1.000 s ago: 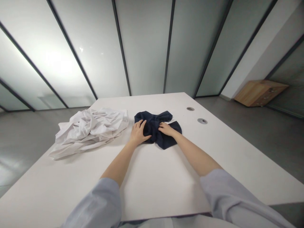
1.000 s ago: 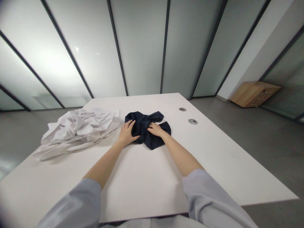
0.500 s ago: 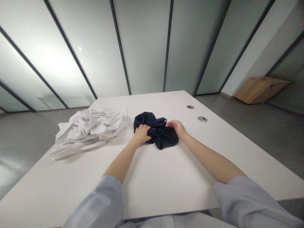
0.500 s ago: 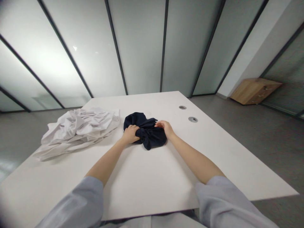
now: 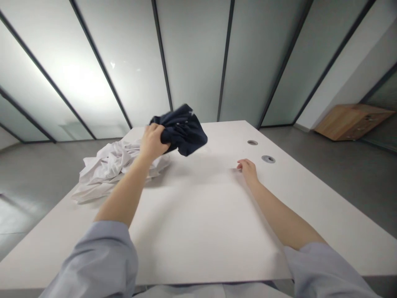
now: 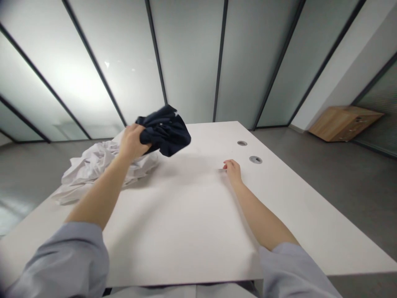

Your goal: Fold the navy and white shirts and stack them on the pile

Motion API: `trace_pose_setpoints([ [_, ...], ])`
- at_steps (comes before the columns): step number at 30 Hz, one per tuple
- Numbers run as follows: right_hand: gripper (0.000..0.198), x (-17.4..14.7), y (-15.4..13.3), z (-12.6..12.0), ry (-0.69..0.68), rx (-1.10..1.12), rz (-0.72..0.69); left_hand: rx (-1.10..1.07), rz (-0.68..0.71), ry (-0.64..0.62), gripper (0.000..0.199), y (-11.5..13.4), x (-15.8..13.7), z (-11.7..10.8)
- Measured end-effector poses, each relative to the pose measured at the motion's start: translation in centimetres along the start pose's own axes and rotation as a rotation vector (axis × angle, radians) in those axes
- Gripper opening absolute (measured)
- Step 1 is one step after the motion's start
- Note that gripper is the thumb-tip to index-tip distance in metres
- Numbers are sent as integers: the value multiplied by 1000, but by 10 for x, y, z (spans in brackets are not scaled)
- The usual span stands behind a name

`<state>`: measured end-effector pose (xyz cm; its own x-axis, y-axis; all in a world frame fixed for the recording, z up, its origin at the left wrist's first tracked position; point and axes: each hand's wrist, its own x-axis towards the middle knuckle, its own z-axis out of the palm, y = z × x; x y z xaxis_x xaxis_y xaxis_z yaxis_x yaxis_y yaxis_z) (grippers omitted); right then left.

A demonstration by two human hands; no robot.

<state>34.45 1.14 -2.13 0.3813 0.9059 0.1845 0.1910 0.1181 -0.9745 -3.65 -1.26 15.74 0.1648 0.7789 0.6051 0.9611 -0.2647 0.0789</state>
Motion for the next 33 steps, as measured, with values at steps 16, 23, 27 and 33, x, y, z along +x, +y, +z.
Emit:
trace_pose_setpoints([
  [16,26,-1,-3,1,-48,-59,-12,232,-704,-532,76,-157,-54,27],
  [23,24,0,0,3,-86,-92,9,211,-578,-90,75,-127,-31,-12],
  [27,20,4,0,8,-99,-157,28,15,-213,102,45,-50,-34,9],
  [33,20,11,-9,21,-110,-376,-109,-245,-112,-264,28,33,-64,109],
])
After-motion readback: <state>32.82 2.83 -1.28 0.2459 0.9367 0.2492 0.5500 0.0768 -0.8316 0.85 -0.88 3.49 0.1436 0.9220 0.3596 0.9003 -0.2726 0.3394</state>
